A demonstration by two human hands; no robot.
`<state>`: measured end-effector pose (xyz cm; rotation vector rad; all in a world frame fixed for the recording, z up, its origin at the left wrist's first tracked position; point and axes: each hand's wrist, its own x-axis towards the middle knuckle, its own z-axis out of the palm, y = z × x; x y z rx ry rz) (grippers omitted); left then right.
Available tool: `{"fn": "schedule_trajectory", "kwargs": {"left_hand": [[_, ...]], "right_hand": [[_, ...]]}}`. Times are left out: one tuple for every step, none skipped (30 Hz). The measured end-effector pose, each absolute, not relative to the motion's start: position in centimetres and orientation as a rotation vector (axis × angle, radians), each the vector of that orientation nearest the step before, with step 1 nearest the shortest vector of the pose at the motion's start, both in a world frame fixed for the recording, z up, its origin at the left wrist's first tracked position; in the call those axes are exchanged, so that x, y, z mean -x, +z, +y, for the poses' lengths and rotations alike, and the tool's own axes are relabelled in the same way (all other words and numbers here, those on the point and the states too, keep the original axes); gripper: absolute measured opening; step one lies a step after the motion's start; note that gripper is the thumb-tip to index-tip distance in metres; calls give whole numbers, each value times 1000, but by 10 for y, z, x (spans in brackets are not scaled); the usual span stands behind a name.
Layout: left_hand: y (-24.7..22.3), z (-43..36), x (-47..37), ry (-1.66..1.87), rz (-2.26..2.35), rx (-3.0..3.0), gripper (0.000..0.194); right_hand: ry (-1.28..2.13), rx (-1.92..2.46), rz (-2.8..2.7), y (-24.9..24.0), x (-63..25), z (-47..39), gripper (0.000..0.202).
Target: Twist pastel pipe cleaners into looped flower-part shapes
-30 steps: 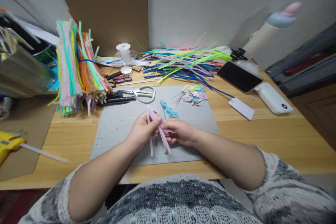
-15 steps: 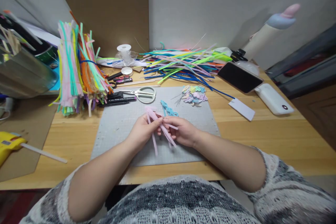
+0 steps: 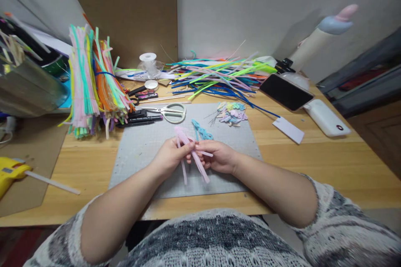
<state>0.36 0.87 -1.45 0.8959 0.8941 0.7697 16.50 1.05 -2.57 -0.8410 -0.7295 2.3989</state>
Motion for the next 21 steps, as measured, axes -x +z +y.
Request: {"fn": "schedule_trajectory", "kwargs": {"left_hand": [[-14,9,-3,767,894,-906,30],[-13,9,-3,764,899,-917,29],[-13,9,-3,767,910,-927,30],[-14,10,-3,776,927,-935,30],[-14,10,-2,790,948,-942,31],[-15,11,-1,804,970,-946,31],[-16,12,-1,817,990,-949,31],[-17,13,0,829,1008,-951,31],[-17,13,0,839,1020,-953,31],[-18,14,0,845,1030,-953,30],[-17,14,0,851,1036,-949,30],[-16,14,0,857,1039,-940,31],[-15,14,-1,862,1038,-927,31],[-14,14,-1,865,1035,-913,32],[-12,14,-2,871,1034,-900,33],[-11,14,-2,879,1035,-891,33],[-10,14,-3,887,1038,-886,33],[-9,14,-3,896,1043,-884,33],[-8,13,-3,904,1047,-884,33],[-8,13,-4,910,1047,-884,33],[-8,13,-4,910,1043,-882,32]], "right_hand": [[2413,822,-738,-26,-166,11,26],[2413,808,-762,-25,-166,11,26],[2402,800,-796,-24,-166,11,25],[2383,797,-832,-23,-167,11,24],[2362,799,-863,-22,-167,11,24],[2342,810,-884,-20,-167,11,24],[2326,826,-895,-20,-167,11,24],[2317,842,-899,-19,-167,11,24],[2309,854,-898,-19,-166,11,25],[2296,866,-892,-20,-166,11,25],[2281,877,-883,-21,-166,11,25],[2263,885,-869,-22,-166,11,24],[2247,890,-854,-23,-166,11,24],[2237,889,-840,-23,-166,11,24],[2234,880,-830,-24,-165,11,25],[2240,864,-827,-24,-165,10,25],[2248,845,-830,-23,-165,10,26],[2253,831,-836,-23,-165,10,27],[2251,824,-840,-23,-165,10,27],[2241,826,-843,-22,-164,9,27],[2225,832,-844,-22,-164,9,26]]}}
